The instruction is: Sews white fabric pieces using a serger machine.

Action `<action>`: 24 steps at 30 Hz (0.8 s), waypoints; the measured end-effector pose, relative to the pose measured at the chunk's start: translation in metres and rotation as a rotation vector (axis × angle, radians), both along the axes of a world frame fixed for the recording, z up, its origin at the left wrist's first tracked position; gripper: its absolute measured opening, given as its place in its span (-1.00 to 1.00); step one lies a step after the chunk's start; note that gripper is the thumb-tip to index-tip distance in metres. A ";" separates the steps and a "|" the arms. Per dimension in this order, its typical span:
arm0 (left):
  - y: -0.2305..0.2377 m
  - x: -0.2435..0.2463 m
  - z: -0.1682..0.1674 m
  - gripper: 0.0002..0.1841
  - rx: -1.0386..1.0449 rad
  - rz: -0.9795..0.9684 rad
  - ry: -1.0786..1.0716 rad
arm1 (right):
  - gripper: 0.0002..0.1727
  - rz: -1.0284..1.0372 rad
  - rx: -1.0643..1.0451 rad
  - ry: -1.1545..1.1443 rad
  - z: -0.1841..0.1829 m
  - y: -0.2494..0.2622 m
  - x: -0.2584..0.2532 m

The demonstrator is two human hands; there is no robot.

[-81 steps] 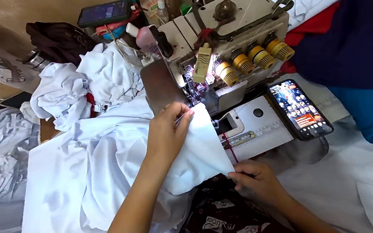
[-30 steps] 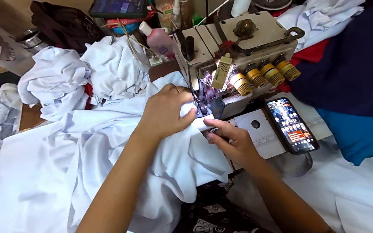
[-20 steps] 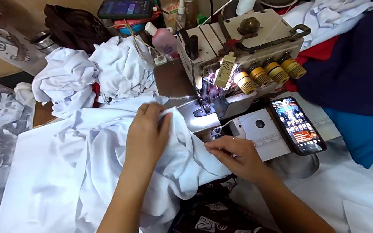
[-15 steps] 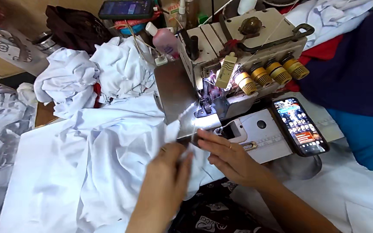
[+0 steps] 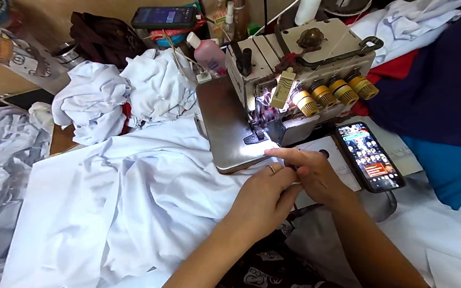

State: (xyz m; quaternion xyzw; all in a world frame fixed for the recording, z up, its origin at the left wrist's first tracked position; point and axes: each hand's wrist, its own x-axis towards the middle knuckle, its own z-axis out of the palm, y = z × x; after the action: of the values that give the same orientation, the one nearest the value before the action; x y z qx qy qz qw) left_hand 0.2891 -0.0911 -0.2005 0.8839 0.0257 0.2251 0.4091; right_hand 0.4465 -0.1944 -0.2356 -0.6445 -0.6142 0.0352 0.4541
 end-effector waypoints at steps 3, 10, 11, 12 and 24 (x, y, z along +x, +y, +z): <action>0.002 -0.004 -0.003 -0.78 -0.011 -0.018 0.018 | -0.10 -0.038 0.033 -0.060 -0.001 0.002 0.002; 0.004 0.014 -0.008 -0.79 0.045 -0.034 0.036 | -0.21 -0.265 -0.118 -0.053 0.001 0.001 0.004; 0.005 0.016 -0.010 -0.80 0.047 -0.034 0.043 | -0.21 -0.277 -0.145 -0.036 -0.001 0.000 0.002; 0.005 0.017 -0.012 -0.80 0.046 -0.035 0.053 | -0.20 -0.285 -0.167 -0.015 -0.003 -0.002 0.000; 0.056 -0.046 0.080 -0.80 0.342 0.202 -0.168 | -0.56 0.217 0.080 0.403 -0.002 -0.018 -0.092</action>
State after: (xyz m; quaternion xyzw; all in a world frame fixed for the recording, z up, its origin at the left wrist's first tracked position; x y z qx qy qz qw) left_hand 0.2434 -0.0350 -0.1203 0.9115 0.0416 0.3388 0.2293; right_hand 0.3542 -0.2129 -0.2379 -0.5360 -0.5778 0.1872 0.5863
